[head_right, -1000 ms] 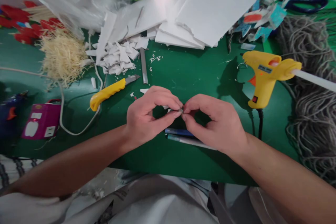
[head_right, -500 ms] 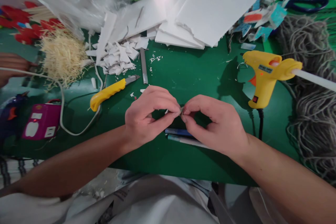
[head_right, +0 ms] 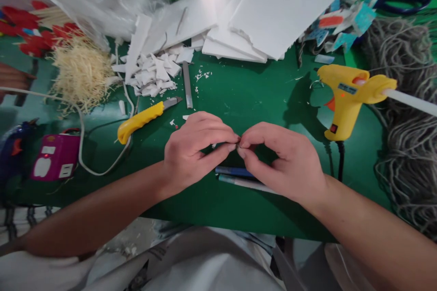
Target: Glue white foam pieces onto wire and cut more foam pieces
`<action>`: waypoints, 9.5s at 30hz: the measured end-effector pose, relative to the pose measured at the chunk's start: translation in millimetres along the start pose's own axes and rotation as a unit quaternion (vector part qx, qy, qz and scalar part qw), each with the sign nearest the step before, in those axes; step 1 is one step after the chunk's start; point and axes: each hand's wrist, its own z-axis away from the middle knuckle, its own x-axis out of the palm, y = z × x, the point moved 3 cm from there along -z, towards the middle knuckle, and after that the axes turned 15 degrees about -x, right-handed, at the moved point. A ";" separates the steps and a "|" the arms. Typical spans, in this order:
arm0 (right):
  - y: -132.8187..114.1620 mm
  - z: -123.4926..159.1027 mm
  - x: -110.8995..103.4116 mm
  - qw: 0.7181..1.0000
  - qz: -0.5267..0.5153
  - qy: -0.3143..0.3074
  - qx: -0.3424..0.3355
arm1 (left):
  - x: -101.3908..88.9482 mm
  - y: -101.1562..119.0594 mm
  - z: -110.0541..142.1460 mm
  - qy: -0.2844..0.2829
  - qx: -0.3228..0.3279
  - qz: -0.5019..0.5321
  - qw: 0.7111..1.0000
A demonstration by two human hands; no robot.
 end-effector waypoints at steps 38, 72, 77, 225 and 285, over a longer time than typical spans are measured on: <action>-6.1 8.3 -10.1 0.992 0.100 0.034 -0.075 | 0.6 -7.2 -0.3 -0.059 -0.227 0.191 0.953; -7.7 -0.6 -6.4 0.986 0.146 -0.021 -0.078 | 0.5 -0.6 3.5 -0.010 -0.053 -0.007 0.998; -5.9 0.6 -6.2 0.994 0.094 0.002 -0.052 | -0.3 -2.7 2.7 -0.011 -0.055 0.008 0.998; 23.5 -49.2 41.0 0.983 0.074 0.036 0.164 | -41.2 -54.3 -9.3 0.071 -0.150 0.101 0.981; 38.2 -36.2 33.3 0.948 0.200 -0.230 -0.089 | -38.0 -57.7 -15.5 -0.041 -0.002 -0.195 0.980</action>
